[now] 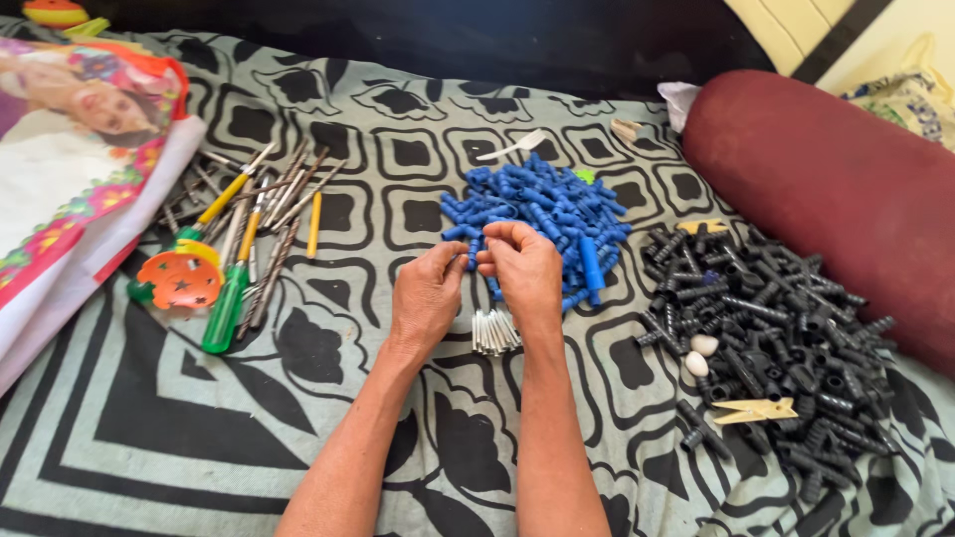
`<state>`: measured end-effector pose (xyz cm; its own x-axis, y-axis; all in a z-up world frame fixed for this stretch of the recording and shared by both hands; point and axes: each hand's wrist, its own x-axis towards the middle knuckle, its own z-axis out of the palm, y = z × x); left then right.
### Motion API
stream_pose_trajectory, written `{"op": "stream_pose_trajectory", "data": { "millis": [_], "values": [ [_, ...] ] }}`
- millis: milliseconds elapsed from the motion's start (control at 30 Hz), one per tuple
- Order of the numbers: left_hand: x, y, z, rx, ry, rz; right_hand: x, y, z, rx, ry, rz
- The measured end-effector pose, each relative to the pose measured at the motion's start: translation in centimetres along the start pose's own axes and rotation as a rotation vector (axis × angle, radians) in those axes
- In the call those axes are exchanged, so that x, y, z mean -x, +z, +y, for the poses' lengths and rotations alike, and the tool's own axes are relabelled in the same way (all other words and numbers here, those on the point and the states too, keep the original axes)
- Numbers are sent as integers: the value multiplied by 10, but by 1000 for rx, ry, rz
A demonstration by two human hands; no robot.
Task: The person picks up and organizes various small metal and plastic parts by hand, grouping them on a patterned surface.
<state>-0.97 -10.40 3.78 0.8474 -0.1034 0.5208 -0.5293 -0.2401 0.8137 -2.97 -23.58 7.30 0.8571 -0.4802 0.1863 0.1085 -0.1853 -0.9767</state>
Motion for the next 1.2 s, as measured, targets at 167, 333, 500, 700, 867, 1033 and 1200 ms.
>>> {"op": "stream_pose_trajectory", "data": {
  "millis": [167, 333, 500, 700, 867, 1033, 1200],
  "values": [
    [-1, -31, 5, -59, -143, 17, 18, 32, 4, -64, 15, -205],
    [-9, -55, -7, -162, -211, 84, 34, 60, 8, 73, 62, -323],
    [-15, -70, -35, -316, -138, 167, 59, 82, 16, 574, -261, -423],
    [-14, -101, -57, -585, -97, 281, 87, 95, 7, 784, -434, -467],
    [-9, -114, -65, -656, -134, 306, 84, 92, 5, 833, -416, -389],
    [-1, -101, -70, -608, -180, 226, 70, 79, 4, 888, -338, -326],
    [2, -96, -65, -576, -185, 177, 65, 38, -6, 894, -198, -103]
  ]
}}
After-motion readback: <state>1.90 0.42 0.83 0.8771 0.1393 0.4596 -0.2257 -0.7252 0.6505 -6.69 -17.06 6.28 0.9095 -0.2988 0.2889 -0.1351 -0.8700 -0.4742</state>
